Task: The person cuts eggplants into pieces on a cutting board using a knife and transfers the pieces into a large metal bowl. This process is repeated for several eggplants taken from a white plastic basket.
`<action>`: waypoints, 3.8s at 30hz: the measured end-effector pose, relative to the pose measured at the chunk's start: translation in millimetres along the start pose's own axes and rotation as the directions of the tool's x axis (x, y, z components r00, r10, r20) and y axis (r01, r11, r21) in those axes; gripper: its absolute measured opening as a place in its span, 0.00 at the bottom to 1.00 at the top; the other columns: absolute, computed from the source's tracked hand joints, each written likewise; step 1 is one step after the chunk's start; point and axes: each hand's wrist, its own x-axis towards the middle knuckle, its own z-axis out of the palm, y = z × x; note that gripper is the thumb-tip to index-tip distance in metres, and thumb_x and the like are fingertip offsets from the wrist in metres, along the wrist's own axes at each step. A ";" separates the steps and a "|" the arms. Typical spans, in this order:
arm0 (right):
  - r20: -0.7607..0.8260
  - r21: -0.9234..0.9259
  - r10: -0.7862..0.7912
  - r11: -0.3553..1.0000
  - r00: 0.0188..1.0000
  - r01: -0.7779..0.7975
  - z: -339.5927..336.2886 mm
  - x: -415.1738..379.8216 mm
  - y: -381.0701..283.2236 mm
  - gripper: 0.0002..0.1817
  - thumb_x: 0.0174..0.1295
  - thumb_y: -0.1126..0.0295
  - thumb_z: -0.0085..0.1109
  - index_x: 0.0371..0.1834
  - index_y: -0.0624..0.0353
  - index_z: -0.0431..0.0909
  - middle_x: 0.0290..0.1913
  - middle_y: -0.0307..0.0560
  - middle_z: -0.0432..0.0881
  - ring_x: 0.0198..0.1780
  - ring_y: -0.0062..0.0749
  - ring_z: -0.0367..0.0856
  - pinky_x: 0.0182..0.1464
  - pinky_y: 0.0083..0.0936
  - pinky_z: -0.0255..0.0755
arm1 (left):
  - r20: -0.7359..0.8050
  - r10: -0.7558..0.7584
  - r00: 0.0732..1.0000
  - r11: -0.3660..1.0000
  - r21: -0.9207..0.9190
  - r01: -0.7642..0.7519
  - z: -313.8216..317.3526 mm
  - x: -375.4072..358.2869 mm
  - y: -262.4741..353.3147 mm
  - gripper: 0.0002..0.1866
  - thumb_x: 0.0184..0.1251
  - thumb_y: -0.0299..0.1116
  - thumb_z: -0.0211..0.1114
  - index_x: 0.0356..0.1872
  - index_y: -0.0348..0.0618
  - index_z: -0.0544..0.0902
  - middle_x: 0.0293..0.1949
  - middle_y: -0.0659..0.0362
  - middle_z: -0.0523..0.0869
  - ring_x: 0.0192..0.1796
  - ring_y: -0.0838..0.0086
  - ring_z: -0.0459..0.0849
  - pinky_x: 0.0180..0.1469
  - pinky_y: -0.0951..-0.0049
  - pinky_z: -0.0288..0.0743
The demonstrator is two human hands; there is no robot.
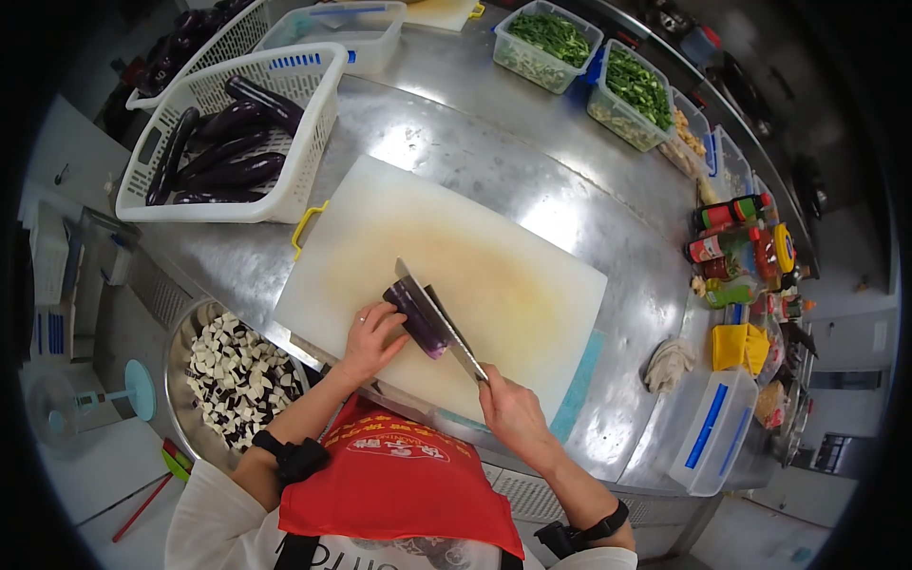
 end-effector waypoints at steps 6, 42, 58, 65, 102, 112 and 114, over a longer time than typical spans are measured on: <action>0.173 -0.111 0.097 0.991 0.980 -0.079 -8.7 5.1 -11.0 0.07 0.67 0.74 0.48 0.40 0.65 0.64 0.21 0.65 0.76 0.26 0.65 0.77 0.29 0.52 0.69 | -0.007 -0.001 1.000 1.000 -0.002 0.001 0.5 1.7 0.4 0.19 0.51 0.35 0.73 0.45 0.45 0.81 0.50 0.57 0.78 0.53 0.59 0.76 0.53 0.59 0.70; -0.063 -0.088 0.075 0.993 0.995 -0.081 22.5 24.4 33.4 0.13 0.67 0.72 0.49 0.53 0.62 0.71 0.26 0.64 0.80 0.28 0.61 0.80 0.33 0.50 0.73 | 0.226 -0.222 0.949 0.974 0.093 0.205 1.5 11.6 25.3 0.27 0.42 0.46 0.76 0.43 0.45 0.79 0.40 0.55 0.76 0.47 0.59 0.76 0.48 0.59 0.69; -0.042 -0.127 -0.016 0.992 0.999 0.011 25.4 35.4 12.4 0.10 0.67 0.73 0.51 0.49 0.64 0.71 0.25 0.62 0.79 0.28 0.60 0.79 0.30 0.47 0.72 | 0.099 -0.042 0.994 0.989 -0.139 0.055 -13.4 -22.3 12.8 0.19 0.45 0.28 0.69 0.43 0.43 0.79 0.48 0.55 0.78 0.52 0.58 0.75 0.55 0.60 0.69; 0.034 -0.174 -0.058 0.983 0.998 0.063 39.7 33.7 11.4 0.12 0.67 0.74 0.51 0.51 0.63 0.71 0.27 0.61 0.79 0.28 0.58 0.79 0.30 0.47 0.71 | 0.048 -0.026 0.998 0.989 -0.144 0.033 -6.1 -24.2 11.3 0.20 0.45 0.28 0.69 0.44 0.43 0.78 0.48 0.54 0.78 0.52 0.57 0.75 0.56 0.60 0.69; 0.155 -0.105 -0.133 0.983 0.979 0.150 53.0 21.3 -16.2 0.10 0.66 0.73 0.50 0.49 0.62 0.71 0.28 0.61 0.80 0.29 0.59 0.80 0.32 0.49 0.73 | -0.010 -0.175 0.985 0.969 -0.177 0.170 -20.3 -50.0 20.3 0.18 0.46 0.26 0.70 0.42 0.40 0.77 0.45 0.50 0.76 0.50 0.52 0.75 0.52 0.59 0.73; 0.107 -0.049 -0.121 0.991 0.987 0.127 61.1 36.9 -4.5 0.11 0.67 0.72 0.50 0.50 0.64 0.71 0.27 0.63 0.79 0.30 0.61 0.79 0.32 0.49 0.72 | -0.001 -0.150 0.989 0.979 -0.143 0.149 -16.8 -37.0 19.2 0.18 0.46 0.24 0.67 0.42 0.39 0.76 0.45 0.48 0.76 0.50 0.50 0.74 0.52 0.58 0.73; 0.065 -0.013 -0.123 0.992 0.990 0.124 55.8 34.0 -5.7 0.12 0.67 0.72 0.51 0.50 0.64 0.71 0.26 0.63 0.79 0.29 0.61 0.79 0.31 0.48 0.71 | -0.005 -0.175 0.985 0.974 -0.149 0.172 -16.4 -36.7 18.6 0.19 0.46 0.24 0.67 0.43 0.39 0.75 0.46 0.47 0.75 0.51 0.50 0.74 0.52 0.57 0.73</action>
